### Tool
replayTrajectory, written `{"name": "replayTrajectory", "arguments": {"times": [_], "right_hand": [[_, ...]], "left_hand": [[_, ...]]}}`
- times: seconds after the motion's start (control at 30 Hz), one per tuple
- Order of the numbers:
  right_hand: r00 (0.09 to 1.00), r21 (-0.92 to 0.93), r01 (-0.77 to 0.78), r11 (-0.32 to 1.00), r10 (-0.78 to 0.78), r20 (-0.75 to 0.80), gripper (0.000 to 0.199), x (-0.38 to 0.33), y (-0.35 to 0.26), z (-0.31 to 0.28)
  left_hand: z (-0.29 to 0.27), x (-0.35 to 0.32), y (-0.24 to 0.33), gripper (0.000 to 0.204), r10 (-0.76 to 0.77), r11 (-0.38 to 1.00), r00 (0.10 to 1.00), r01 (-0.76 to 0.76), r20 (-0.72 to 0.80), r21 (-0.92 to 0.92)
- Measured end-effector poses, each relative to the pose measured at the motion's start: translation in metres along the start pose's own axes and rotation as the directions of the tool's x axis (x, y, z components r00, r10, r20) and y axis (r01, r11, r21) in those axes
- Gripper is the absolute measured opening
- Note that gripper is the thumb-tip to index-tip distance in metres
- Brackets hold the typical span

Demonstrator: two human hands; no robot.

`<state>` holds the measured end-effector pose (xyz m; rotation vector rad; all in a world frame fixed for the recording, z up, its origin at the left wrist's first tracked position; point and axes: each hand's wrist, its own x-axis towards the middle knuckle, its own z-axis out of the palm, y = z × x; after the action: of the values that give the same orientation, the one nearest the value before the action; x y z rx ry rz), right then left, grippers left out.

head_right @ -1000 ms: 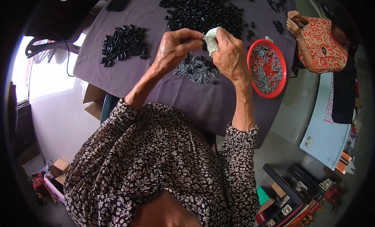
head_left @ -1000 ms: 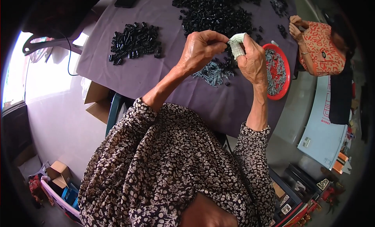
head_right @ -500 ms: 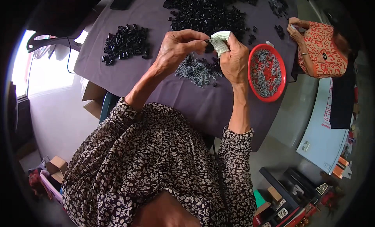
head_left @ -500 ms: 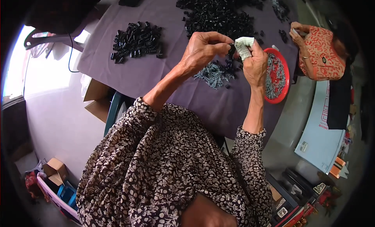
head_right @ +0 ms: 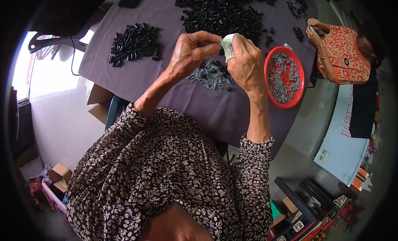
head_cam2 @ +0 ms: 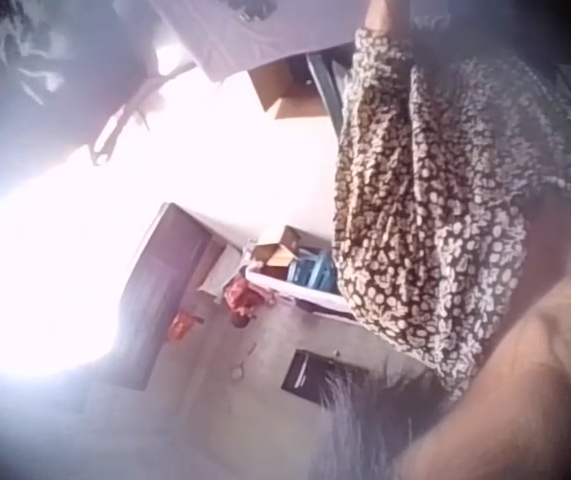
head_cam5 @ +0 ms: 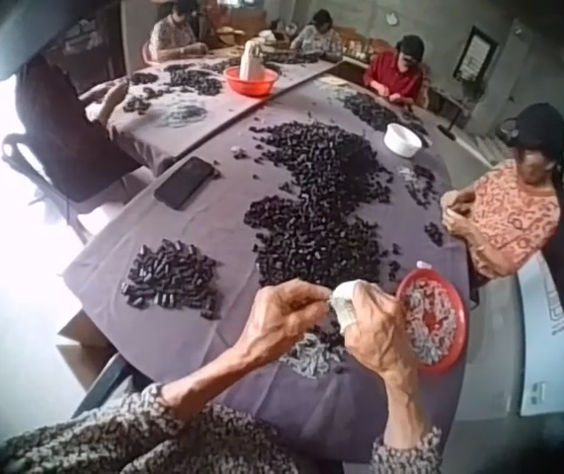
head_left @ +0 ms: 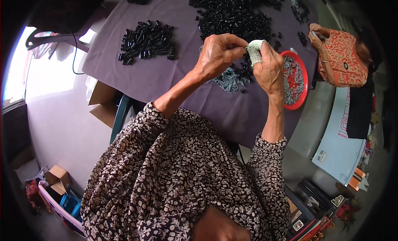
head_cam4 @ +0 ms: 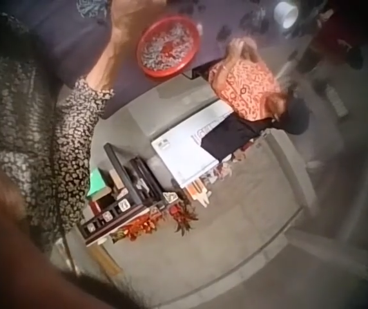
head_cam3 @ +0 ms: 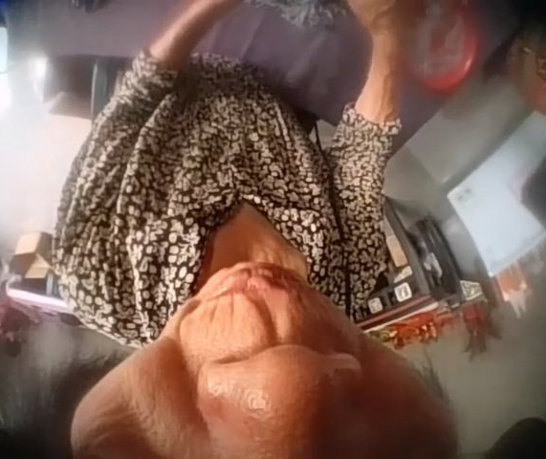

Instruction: The person assembles small plastic components by picking up plastic pieces and pins from the table and fitting them together by hand.

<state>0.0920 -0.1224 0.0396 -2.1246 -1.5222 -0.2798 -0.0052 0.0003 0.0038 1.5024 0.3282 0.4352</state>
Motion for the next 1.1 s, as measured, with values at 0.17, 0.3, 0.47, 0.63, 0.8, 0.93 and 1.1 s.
{"name": "replayTrajectory", "arguments": {"times": [0.17,0.3,0.47,0.63,0.8,0.93,1.1], "right_hand": [[0.968,0.341,-0.221,0.914,0.247,-0.033,0.020,-0.010,0.006,0.000],[0.934,0.165,-0.357,0.920,0.348,0.082,0.014,-0.058,0.024,0.000],[0.856,0.156,-0.480,0.863,0.423,0.296,0.018,-0.114,0.022,0.015],[0.968,-0.020,-0.138,0.990,0.139,0.209,0.021,-0.125,0.026,0.032],[0.792,0.320,-0.607,0.727,0.517,0.325,0.011,-0.116,0.026,0.021],[0.815,0.699,-0.520,0.490,0.529,0.235,0.011,-0.085,0.033,0.008],[0.884,0.736,-0.336,0.588,0.466,0.031,0.015,-0.036,0.015,0.005]], "left_hand": [[-0.003,0.002,0.001,0.018,-0.087,0.966,0.995,0.097,0.051,-0.241],[-0.005,0.009,-0.013,0.017,-0.123,0.920,0.992,0.120,0.016,-0.374],[-0.009,0.010,-0.019,0.013,-0.101,0.935,0.995,0.099,0.011,-0.341],[-0.008,0.010,-0.021,0.014,-0.137,0.906,0.990,0.135,0.024,-0.401],[-0.008,0.008,-0.018,0.012,-0.189,0.870,0.981,0.192,0.054,-0.453],[0.001,0.004,-0.009,0.012,-0.183,0.868,0.979,0.204,0.089,-0.452],[0.008,-0.001,-0.003,0.016,-0.154,0.812,0.978,0.208,0.144,-0.545]]}}
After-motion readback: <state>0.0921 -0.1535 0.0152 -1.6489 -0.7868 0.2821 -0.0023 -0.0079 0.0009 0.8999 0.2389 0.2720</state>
